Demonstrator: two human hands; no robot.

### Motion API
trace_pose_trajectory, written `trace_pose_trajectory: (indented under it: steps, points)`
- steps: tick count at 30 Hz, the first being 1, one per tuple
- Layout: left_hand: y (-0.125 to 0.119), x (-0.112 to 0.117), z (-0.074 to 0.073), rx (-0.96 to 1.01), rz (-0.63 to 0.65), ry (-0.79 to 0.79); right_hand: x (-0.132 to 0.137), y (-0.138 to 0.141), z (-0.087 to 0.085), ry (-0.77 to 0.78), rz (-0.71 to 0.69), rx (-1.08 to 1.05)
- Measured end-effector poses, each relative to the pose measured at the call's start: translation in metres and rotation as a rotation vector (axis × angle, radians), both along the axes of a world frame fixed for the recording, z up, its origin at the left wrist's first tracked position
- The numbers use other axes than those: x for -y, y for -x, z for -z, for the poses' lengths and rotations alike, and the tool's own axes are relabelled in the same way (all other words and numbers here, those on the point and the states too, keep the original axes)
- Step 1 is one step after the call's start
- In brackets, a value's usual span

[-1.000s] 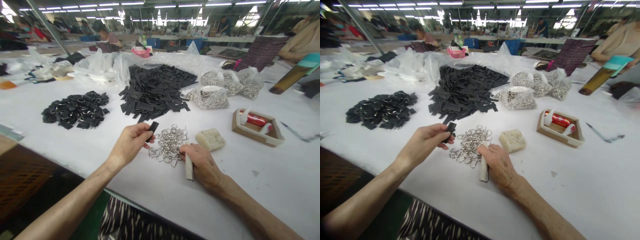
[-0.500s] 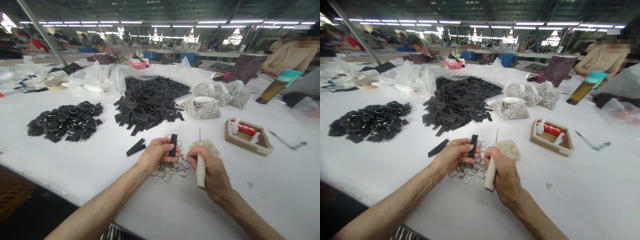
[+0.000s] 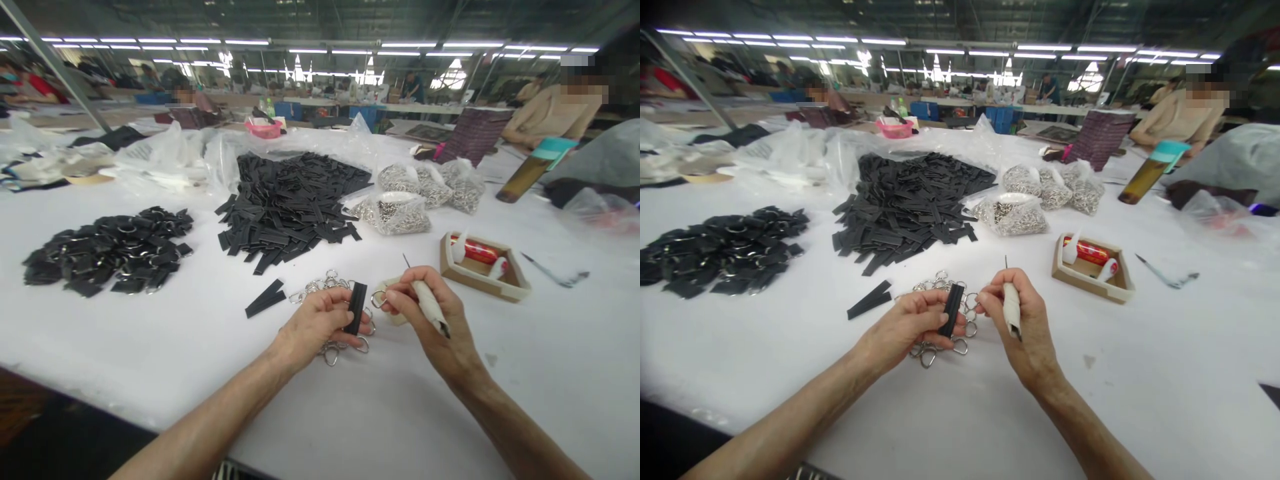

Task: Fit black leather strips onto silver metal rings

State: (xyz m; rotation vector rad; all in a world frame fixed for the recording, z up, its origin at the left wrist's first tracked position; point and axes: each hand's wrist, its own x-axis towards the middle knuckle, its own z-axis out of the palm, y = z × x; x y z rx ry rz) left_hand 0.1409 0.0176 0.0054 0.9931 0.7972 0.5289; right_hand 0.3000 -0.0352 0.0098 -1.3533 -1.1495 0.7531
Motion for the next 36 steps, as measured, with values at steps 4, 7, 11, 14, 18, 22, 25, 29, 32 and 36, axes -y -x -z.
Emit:
trace_pose_trajectory:
  steps: [4, 7, 11, 14, 18, 22, 25, 29, 32, 36]
  points:
    - [-0.002, 0.002, 0.002, 0.046, 0.015, 0.015, 0.001, -0.001, -0.001, -0.025, 0.006, 0.008]
    - [-0.003, 0.001, 0.004, 0.109, 0.020, 0.072, 0.003, 0.000, -0.001, -0.041, -0.040, 0.027]
    - [-0.003, 0.000, 0.007, 0.139, -0.003, 0.142, 0.006, 0.004, 0.003, -0.065, -0.062, 0.174]
    - [-0.005, 0.004, 0.007, 0.109, -0.018, 0.091, 0.007, 0.007, 0.006, -0.083, -0.027, 0.268]
    - [-0.008, 0.010, 0.005, 0.081, 0.067, -0.017, 0.007, 0.011, 0.006, -0.092, -0.007, 0.259]
    - [-0.006, 0.009, 0.001, 0.119, 0.150, 0.002, 0.007, 0.013, 0.003, -0.087, 0.027, 0.245]
    - [-0.002, 0.006, -0.001, 0.144, 0.226, 0.059, 0.007, 0.013, 0.003, -0.050, 0.004, 0.240]
    - [-0.002, 0.005, 0.002, 0.094, 0.208, 0.072, 0.007, 0.012, 0.004, -0.046, -0.011, 0.257]
    - [-0.003, 0.005, 0.004, 0.047, 0.116, 0.095, 0.006, 0.008, 0.004, -0.065, 0.036, 0.249]
    - [-0.004, 0.007, 0.007, 0.037, 0.076, 0.121, 0.002, 0.004, 0.002, -0.064, 0.023, 0.047]
